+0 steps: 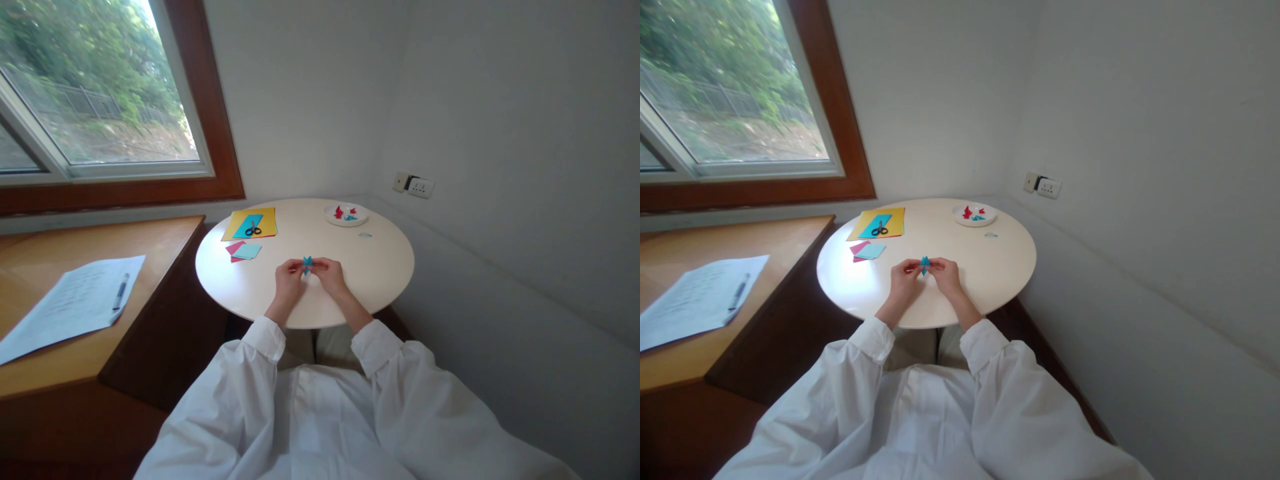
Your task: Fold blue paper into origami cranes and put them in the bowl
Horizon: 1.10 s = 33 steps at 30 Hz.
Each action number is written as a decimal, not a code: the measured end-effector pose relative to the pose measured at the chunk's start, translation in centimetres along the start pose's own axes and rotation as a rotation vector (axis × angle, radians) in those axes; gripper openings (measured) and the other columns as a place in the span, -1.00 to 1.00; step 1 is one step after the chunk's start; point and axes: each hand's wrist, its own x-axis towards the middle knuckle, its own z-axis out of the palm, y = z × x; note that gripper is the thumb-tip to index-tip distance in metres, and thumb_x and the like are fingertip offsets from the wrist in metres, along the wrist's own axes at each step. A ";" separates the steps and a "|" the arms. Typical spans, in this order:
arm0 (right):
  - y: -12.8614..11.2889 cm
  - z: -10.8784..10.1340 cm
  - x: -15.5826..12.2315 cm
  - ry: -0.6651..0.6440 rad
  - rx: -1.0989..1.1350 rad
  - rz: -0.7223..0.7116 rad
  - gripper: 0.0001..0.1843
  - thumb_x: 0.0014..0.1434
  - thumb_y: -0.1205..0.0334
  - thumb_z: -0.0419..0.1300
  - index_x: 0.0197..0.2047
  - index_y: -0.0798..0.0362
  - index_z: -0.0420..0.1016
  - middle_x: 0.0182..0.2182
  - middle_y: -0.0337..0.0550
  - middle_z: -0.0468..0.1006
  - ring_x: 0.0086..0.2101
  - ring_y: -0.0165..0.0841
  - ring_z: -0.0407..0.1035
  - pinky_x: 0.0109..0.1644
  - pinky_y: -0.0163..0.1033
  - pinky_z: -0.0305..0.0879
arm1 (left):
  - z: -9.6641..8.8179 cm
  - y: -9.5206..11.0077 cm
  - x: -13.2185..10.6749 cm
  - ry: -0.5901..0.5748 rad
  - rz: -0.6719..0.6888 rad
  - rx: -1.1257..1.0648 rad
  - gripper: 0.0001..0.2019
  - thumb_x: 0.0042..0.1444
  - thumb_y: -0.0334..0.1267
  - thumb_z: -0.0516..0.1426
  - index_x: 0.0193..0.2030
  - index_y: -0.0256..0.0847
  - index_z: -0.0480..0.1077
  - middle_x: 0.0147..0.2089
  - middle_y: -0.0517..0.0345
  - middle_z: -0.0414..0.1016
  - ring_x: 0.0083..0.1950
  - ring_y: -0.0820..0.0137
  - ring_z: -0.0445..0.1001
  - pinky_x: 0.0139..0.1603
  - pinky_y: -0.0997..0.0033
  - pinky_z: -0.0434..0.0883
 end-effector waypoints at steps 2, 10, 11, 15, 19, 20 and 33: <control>0.0 0.0 0.0 0.001 -0.012 -0.010 -0.74 -0.36 0.21 0.41 -0.50 0.07 0.54 -0.50 -0.18 0.61 -0.40 -0.27 0.49 -0.19 -0.14 0.41 | 0.0 -0.2 0.0 0.005 0.009 0.023 -0.95 -0.14 -0.37 0.22 -0.47 -0.27 0.49 -0.46 0.09 0.53 -0.41 0.40 0.44 -0.34 0.43 0.33; -0.3 0.1 -0.2 0.007 -0.034 -0.044 -0.80 -0.31 0.20 0.39 -0.53 0.05 0.53 -0.51 -0.19 0.60 -0.40 -0.26 0.49 -0.20 -0.15 0.40 | -0.1 -0.3 0.1 0.031 0.056 0.111 -0.96 -0.11 -0.40 0.22 -0.47 -0.22 0.50 -0.42 0.12 0.48 -0.33 0.39 0.41 -0.27 0.39 0.33; -0.3 0.1 -0.3 0.010 -0.033 -0.047 -0.80 -0.31 0.20 0.38 -0.53 0.05 0.53 -0.51 -0.19 0.60 -0.40 -0.26 0.48 -0.21 -0.15 0.40 | -0.2 -0.2 0.1 0.040 0.065 0.119 -0.96 -0.12 -0.40 0.23 -0.47 -0.22 0.51 -0.39 0.11 0.47 -0.30 0.37 0.41 -0.25 0.38 0.33; -0.3 0.2 -0.3 0.022 -0.023 -0.046 -0.79 -0.29 0.19 0.37 -0.50 0.05 0.54 -0.49 -0.18 0.61 -0.40 -0.27 0.48 -0.21 -0.16 0.40 | -0.3 0.1 0.1 0.056 0.088 0.132 -0.97 -0.15 -0.38 0.26 -0.48 -0.20 0.51 -0.28 0.07 0.46 -0.17 0.32 0.41 -0.13 0.31 0.32; -0.2 0.2 -0.3 0.028 -0.014 -0.030 -0.75 -0.29 0.19 0.37 -0.45 0.06 0.54 -0.48 -0.16 0.61 -0.41 -0.28 0.48 -0.25 -0.17 0.40 | -0.2 0.4 0.0 0.033 0.082 0.108 -0.98 -0.11 -0.36 0.24 -0.47 -0.21 0.52 -0.29 0.05 0.53 -0.15 0.29 0.44 -0.07 0.27 0.30; -0.3 0.2 -0.3 0.031 -0.013 -0.026 -0.74 -0.29 0.18 0.37 -0.44 0.07 0.54 -0.48 -0.15 0.61 -0.42 -0.28 0.48 -0.27 -0.17 0.39 | -0.2 0.5 -0.1 0.027 0.076 0.099 -0.97 -0.10 -0.35 0.23 -0.46 -0.21 0.53 -0.32 0.06 0.55 -0.17 0.29 0.45 -0.07 0.27 0.30; -0.9 0.0 -0.2 0.063 -0.078 -0.042 -0.78 -0.27 0.13 0.36 -0.51 0.06 0.54 -0.46 -0.15 0.60 -0.34 -0.28 0.45 -0.12 -0.15 0.33 | -0.3 1.2 -0.2 0.009 -0.078 -0.084 -0.88 -0.17 -0.30 0.24 -0.46 -0.30 0.52 -0.44 0.04 0.57 -0.36 0.34 0.48 -0.27 0.37 0.36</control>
